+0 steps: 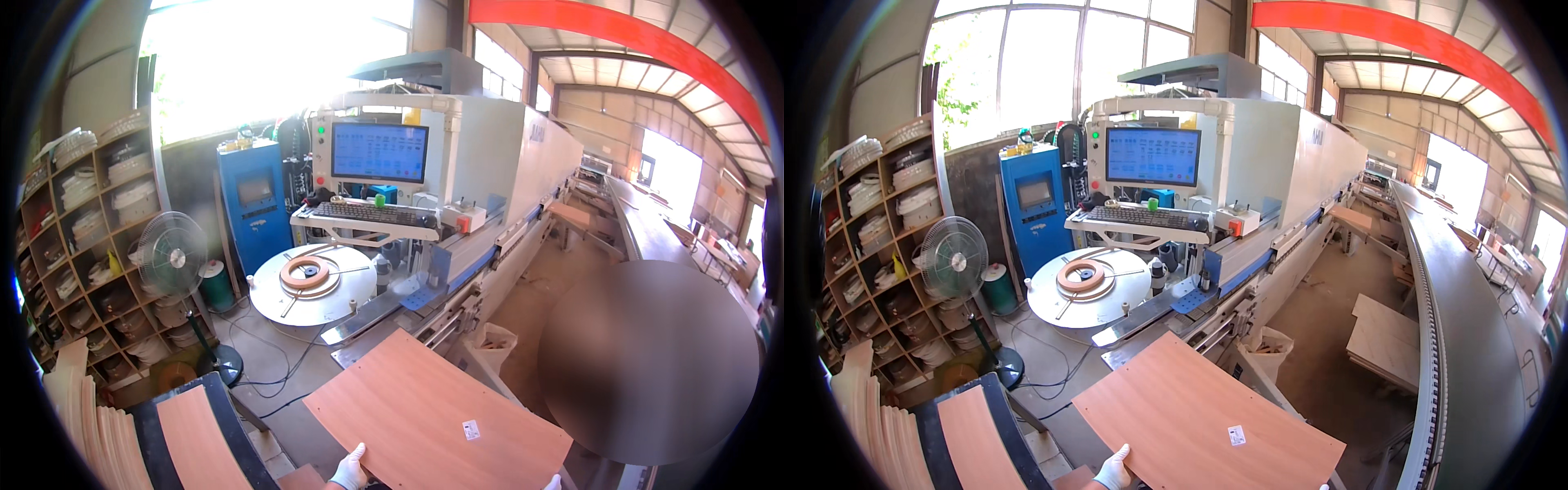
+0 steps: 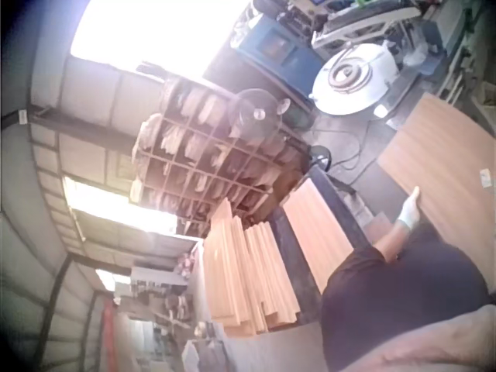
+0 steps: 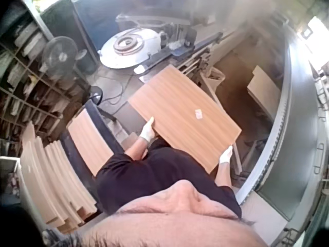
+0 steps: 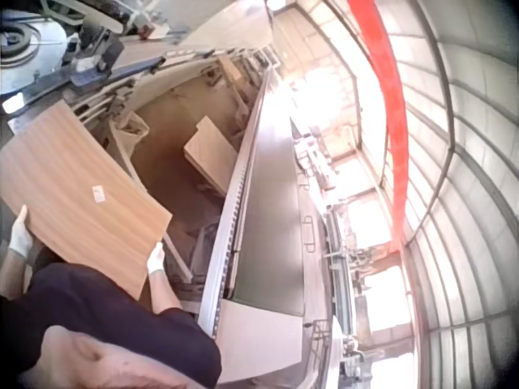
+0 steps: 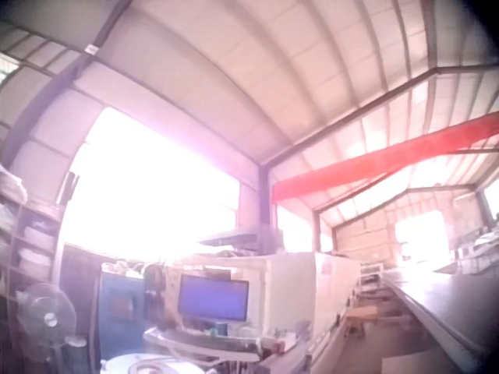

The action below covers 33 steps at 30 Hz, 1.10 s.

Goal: The person takes wooden boards from a table and feeds them one at a time into an edge-banding machine by hand, then walks to the conveyor belt and retrieves the processed boards.

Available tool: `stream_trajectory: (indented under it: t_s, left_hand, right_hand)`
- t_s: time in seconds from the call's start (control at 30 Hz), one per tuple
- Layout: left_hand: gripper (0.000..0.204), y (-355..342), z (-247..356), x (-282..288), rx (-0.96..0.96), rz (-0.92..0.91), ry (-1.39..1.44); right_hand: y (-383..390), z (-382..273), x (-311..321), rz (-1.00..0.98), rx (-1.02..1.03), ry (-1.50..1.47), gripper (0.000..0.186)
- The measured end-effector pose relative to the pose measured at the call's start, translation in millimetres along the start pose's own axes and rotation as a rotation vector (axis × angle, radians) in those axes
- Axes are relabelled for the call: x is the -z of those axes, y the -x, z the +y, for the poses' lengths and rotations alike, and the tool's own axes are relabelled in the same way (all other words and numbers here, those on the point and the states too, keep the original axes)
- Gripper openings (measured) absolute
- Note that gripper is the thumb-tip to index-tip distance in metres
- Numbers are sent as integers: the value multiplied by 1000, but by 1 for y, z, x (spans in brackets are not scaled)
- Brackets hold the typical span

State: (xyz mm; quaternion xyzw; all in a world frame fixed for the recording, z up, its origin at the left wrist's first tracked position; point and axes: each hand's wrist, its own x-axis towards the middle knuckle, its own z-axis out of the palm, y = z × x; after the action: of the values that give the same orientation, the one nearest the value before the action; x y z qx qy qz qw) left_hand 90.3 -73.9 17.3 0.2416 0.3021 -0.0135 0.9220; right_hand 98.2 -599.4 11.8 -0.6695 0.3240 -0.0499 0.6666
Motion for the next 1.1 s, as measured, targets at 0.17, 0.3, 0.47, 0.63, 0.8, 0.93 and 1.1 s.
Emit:
stream_trajectory:
  t_s: [0.17, 0.3, 0.47, 0.63, 0.8, 0.93, 1.1]
  left_hand:
    - [53, -13, 40, -24, 80, -117, 28]
    - [60, -45, 55, -23, -33, -124, -50]
    - [59, -43, 74, -42, 59, -182, -81]
    - [56, -51, 99, -38, 293, -191, -294]
    - [48, -80, 152, -37, -195, 99, -554]
    - [53, -137, 207, -24, -672, 457, -870]
    - [59, -160, 252, -76, -1059, 360, -1609]
  right_hand:
    - [32, 20, -18, -108, -242, 92, 59]
    - [76, 20, -29, 11, -338, 218, 59]
    - [118, -32, -54, 143, -294, 344, 59]
    - [132, -66, -76, 212, -253, 437, 59]
    - [135, -82, -89, 241, -248, 513, 59]
    - [129, -90, -99, 263, -234, 542, 60]
    - [113, -106, -120, 313, -167, 651, 60]
